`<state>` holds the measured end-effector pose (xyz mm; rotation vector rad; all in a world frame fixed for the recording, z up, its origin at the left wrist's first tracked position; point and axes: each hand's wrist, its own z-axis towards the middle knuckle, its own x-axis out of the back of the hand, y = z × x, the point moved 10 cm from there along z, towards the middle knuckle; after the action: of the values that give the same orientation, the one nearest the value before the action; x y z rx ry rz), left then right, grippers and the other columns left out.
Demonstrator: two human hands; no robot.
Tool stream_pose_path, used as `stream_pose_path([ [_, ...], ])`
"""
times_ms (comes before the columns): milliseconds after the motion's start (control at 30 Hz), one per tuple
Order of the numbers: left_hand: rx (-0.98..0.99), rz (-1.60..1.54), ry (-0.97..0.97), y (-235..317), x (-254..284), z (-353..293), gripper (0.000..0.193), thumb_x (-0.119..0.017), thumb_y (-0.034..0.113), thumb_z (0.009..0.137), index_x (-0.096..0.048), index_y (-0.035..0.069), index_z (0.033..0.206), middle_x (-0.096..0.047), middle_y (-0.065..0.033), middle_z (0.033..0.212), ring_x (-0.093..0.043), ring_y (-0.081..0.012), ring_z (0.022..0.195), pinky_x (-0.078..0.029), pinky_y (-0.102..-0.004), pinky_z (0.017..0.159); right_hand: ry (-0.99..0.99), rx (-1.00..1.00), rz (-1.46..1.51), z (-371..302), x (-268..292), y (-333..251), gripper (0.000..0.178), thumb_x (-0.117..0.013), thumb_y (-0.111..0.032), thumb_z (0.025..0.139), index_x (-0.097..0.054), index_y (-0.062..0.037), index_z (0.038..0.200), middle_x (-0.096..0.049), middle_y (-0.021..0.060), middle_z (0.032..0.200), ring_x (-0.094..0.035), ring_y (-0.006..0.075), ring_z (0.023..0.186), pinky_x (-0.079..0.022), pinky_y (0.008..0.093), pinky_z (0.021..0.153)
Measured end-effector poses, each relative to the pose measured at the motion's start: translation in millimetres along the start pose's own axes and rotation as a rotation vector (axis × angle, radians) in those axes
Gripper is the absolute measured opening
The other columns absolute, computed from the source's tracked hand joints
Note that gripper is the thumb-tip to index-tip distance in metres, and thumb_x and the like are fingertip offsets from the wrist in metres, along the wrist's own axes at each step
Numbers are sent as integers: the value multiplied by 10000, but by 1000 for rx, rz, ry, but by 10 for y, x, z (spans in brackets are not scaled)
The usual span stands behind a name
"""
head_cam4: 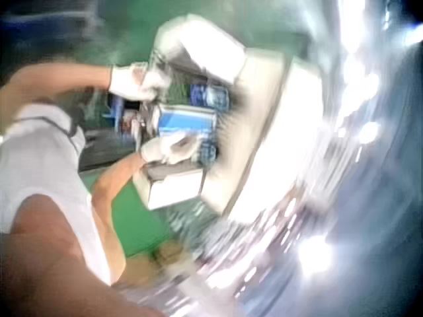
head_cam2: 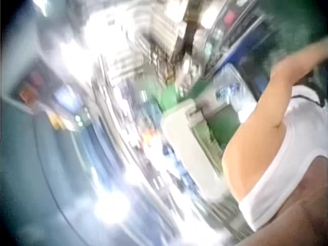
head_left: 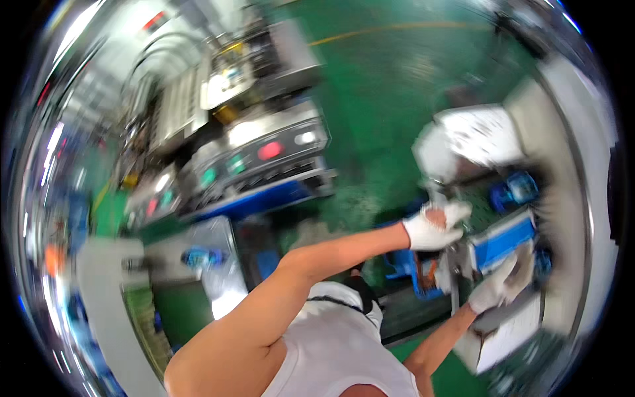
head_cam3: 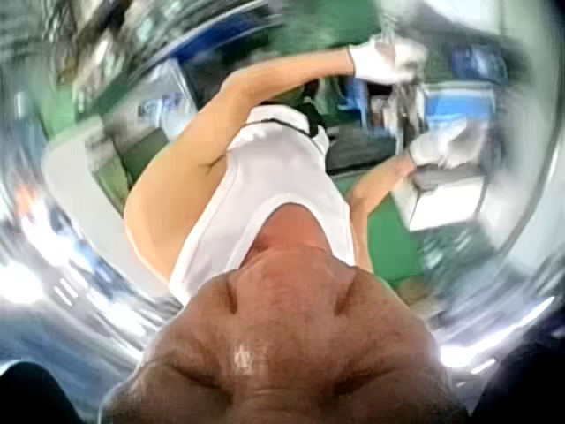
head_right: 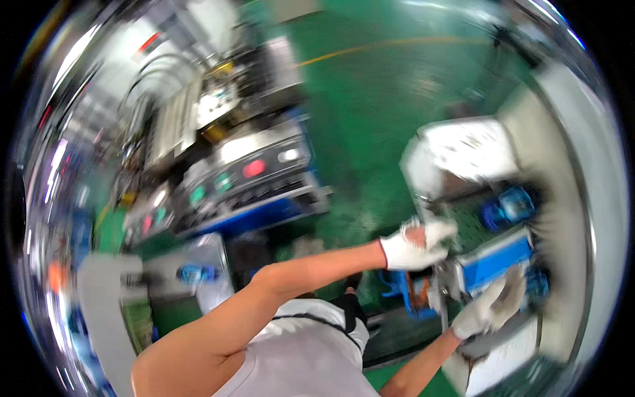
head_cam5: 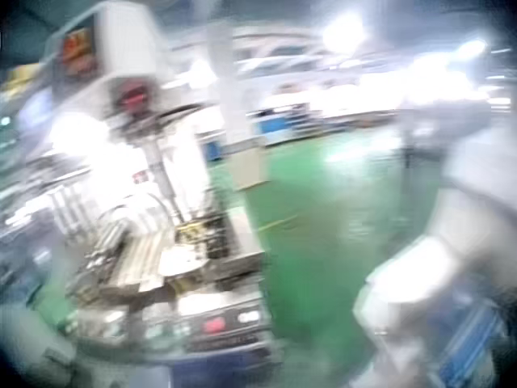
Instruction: The person places sneakers into a lasting machine and onto a conveyor belt.
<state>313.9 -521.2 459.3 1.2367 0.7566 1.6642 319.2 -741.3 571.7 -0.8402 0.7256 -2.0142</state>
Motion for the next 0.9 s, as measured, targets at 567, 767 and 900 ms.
stream_pose_path([
  [567,2143,409,2152,1959,463,-11595,566,-692,358,904,-556,70,1372,-605,-222,1358,-603,-413,1237,-471,-523,1051,-1791,-34,-92,-5007,-3483,-796,431,-715,-141,960,-583,27,1335,-711,121,1103,-672,193,890,-582,332,763],
  [767,2247,142,2266,1720,-142,-12481,942,-690,508,901,-229,121,1626,-361,-220,1600,-438,-406,1429,-359,-570,1155,-1877,774,-746,-5817,-2862,-1726,521,-796,-337,806,-701,-6,1198,-751,172,1094,-728,268,993,-576,393,866],
  [900,2195,612,2337,2419,501,-13482,901,-670,562,900,-308,120,1597,-394,-213,1587,-488,-437,1372,-426,-563,1079,-2108,541,-695,-5734,-2944,-1594,488,-755,-315,802,-721,5,1169,-757,161,1061,-723,271,972,-576,395,847],
])
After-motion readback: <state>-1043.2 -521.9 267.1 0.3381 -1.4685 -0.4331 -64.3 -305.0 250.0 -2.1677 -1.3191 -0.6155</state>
